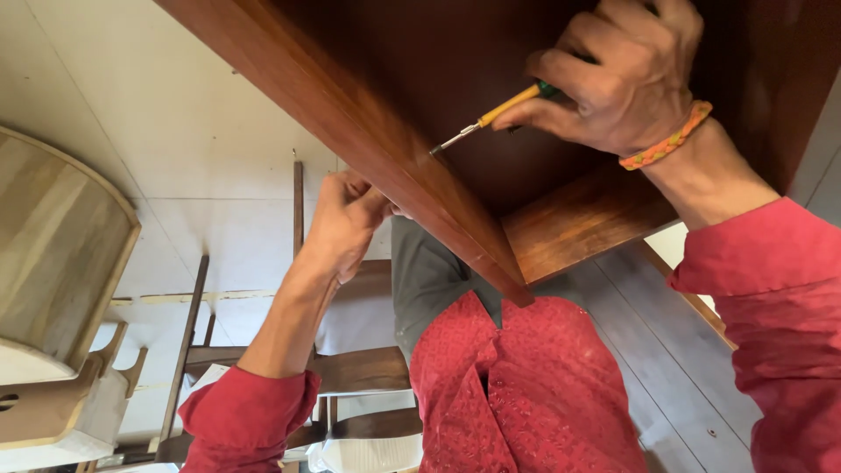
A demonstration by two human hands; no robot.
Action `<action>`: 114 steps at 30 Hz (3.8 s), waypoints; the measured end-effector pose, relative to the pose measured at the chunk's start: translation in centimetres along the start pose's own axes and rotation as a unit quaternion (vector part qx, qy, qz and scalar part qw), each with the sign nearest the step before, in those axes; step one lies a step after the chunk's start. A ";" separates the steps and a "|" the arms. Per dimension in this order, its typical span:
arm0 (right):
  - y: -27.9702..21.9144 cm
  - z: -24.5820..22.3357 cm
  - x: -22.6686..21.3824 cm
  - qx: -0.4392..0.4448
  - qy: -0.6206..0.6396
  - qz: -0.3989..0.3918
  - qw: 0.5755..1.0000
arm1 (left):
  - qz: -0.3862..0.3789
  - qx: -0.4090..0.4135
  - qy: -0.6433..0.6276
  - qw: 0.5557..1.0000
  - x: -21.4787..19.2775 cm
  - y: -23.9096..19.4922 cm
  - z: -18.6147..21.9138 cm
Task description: The person sits on the floor assembling a wooden cabinet, using a screwdriver to drive screws into the drawer and cabinet body. They position brass knobs and a metal catch plate on the wood, hold parts in place, and tighten the screws, working on the drawer front and interior surfaces.
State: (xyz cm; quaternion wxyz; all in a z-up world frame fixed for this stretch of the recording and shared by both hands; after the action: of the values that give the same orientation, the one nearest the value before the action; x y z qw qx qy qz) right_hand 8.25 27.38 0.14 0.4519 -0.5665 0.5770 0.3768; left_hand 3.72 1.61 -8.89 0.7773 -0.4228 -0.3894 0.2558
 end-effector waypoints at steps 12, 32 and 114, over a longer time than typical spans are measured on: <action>0.7 0.7 1.4 0.030 0.041 -0.096 0.994 | 0.106 0.089 0.250 0.958 -1.0 -1.1 -0.2; -0.1 -0.5 -0.9 0.006 0.003 -0.031 0.999 | -0.116 -0.065 -0.002 0.991 -0.2 1.0 1.8; -9.8 -1.0 4.4 0.437 0.281 -0.104 0.848 | 0.083 0.174 -0.116 0.974 -0.4 -1.6 -2.2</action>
State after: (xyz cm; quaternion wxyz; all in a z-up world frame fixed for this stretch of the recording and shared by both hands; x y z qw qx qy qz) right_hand 18.10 24.29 -2.99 0.5079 -0.4488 0.7220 -0.1393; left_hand 5.40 -0.44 -8.41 0.7648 -0.2791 -0.3895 0.4306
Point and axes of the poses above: each hand's wrist, its own y-axis towards the middle knuckle, its own x-axis out of the palm, z = x × y, the point moved 9 cm from there along y, towards the middle knuckle, and after that the axes turned 5 degrees about x, right-handed, at the moved point
